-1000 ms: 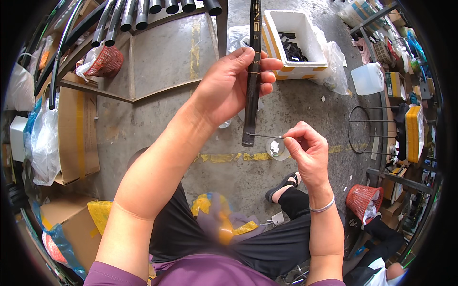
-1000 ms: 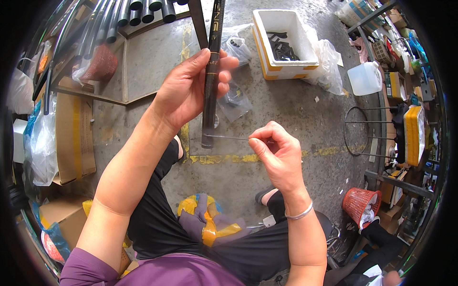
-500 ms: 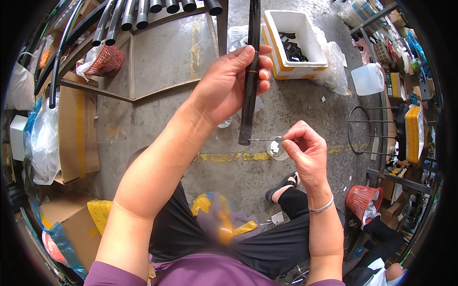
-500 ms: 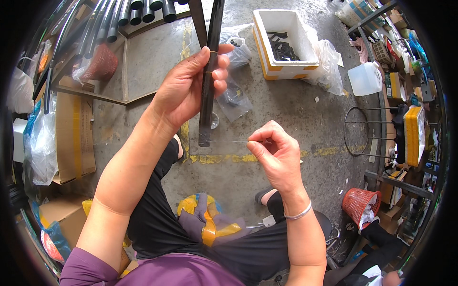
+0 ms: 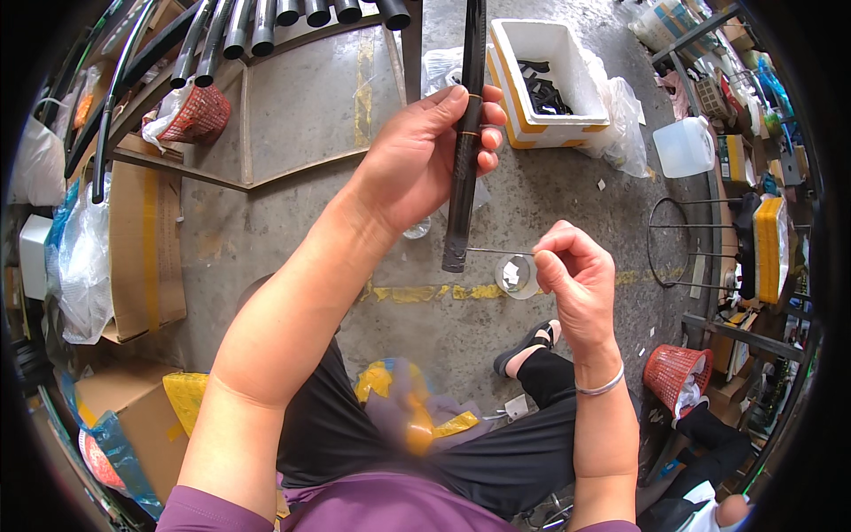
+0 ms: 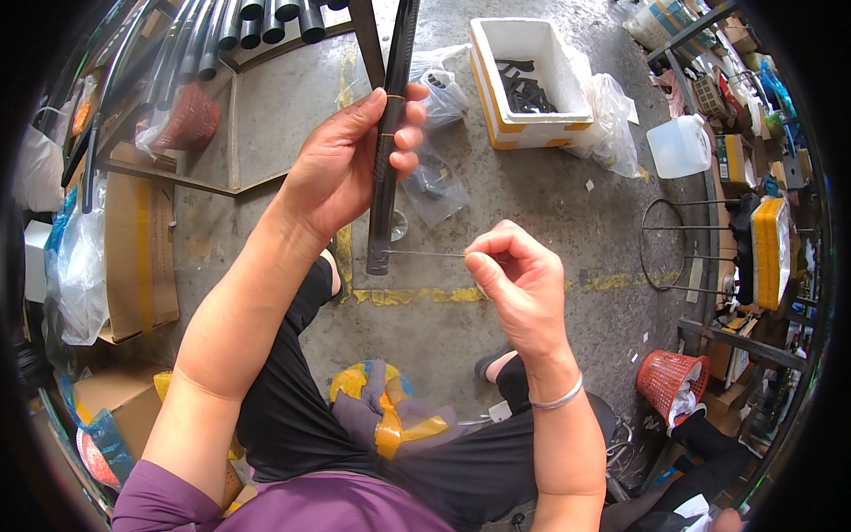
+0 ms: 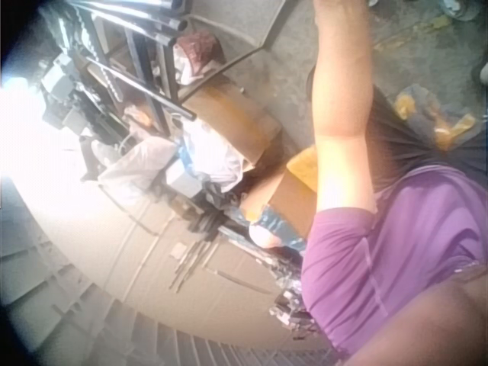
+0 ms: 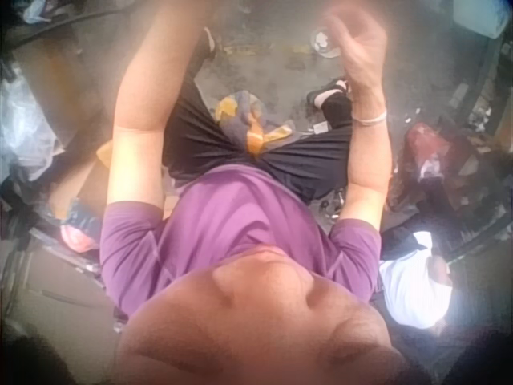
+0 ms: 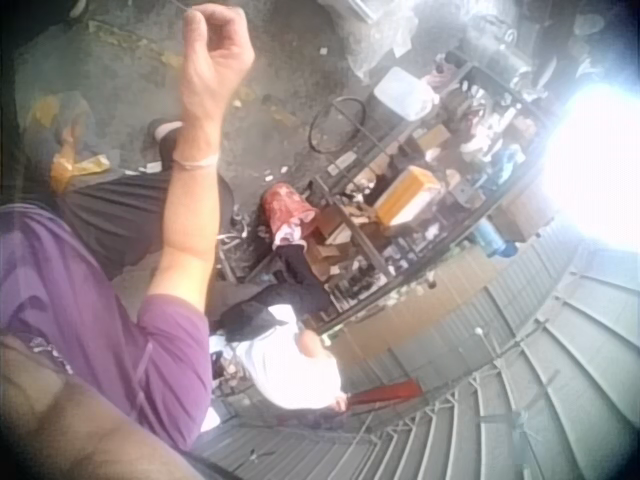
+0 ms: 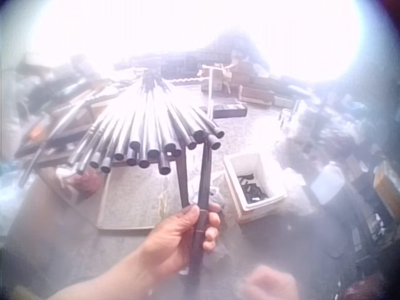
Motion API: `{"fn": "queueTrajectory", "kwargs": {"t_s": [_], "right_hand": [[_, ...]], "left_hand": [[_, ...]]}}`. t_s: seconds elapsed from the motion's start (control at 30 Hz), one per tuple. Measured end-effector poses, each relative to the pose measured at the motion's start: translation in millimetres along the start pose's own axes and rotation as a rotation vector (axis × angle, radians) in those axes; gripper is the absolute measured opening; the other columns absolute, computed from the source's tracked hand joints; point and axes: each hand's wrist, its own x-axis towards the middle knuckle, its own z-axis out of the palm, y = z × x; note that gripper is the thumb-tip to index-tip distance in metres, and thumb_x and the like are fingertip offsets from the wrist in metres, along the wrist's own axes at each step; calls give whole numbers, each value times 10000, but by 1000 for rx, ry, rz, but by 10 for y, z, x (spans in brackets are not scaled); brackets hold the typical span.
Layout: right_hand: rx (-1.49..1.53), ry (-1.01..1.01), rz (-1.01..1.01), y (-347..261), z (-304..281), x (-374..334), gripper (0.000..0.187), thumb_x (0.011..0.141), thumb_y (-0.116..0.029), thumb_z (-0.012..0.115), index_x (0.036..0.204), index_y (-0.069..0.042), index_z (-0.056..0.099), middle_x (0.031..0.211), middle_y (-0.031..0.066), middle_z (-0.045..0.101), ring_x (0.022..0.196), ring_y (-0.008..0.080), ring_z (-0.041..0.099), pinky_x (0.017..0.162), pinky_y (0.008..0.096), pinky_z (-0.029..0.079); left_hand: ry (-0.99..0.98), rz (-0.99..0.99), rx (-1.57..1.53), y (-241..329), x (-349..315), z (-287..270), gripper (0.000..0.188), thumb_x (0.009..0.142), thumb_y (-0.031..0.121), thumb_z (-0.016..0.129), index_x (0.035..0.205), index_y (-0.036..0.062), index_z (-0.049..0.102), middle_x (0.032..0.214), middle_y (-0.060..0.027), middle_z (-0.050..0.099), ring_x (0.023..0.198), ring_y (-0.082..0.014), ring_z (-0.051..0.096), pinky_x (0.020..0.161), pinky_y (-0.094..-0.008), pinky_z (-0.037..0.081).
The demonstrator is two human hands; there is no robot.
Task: The person assembles a fishing rod by connecting two sections together. They then use a thin metal tool to clean the inside of the rod's tip and handle sections.
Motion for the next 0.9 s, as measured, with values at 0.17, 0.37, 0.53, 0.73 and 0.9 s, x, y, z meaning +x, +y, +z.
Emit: {"fn": "queueTrajectory", "kwargs": {"t_s": [0.17,0.37,0.53,0.73,0.9], "right_hand": [[-105,22,-60,32,127,57,54,842,-18,652,839,16,610,771,-18,512,665,43,470,595,178,377],[-139,44,9,139,-33,27,57,836,-24,654,827,8,608,744,-26,528,651,35,472,587,183,383],[-360,17,153,493,-191,90,73,828,-62,659,829,1,622,706,-26,568,645,33,485,584,196,397],[-507,99,309,1801,-371,284,157,824,-118,635,865,33,651,689,18,618,635,73,531,583,244,441],[-590,263,349,2778,92,626,145,788,-165,622,842,-41,677,710,101,662,654,179,635,626,312,497]], "left_hand": [[-9,4,-32,11,-30,-36,373,993,234,413,1228,-54,444,980,-69,563,798,-115,509,682,-251,459],[7,-10,1,2,-30,-27,374,997,227,399,1235,-58,444,972,-66,562,793,-117,511,689,-257,465],[18,6,33,56,-66,-48,378,997,225,389,1242,-57,446,1008,-83,586,799,-121,533,696,-271,481],[23,2,104,154,-77,-113,393,991,228,400,1254,-61,435,1039,-107,610,818,-125,537,694,-266,477],[49,2,125,225,-45,-117,408,986,201,397,1280,-82,393,1053,-111,595,770,-116,479,611,-233,404]]}}
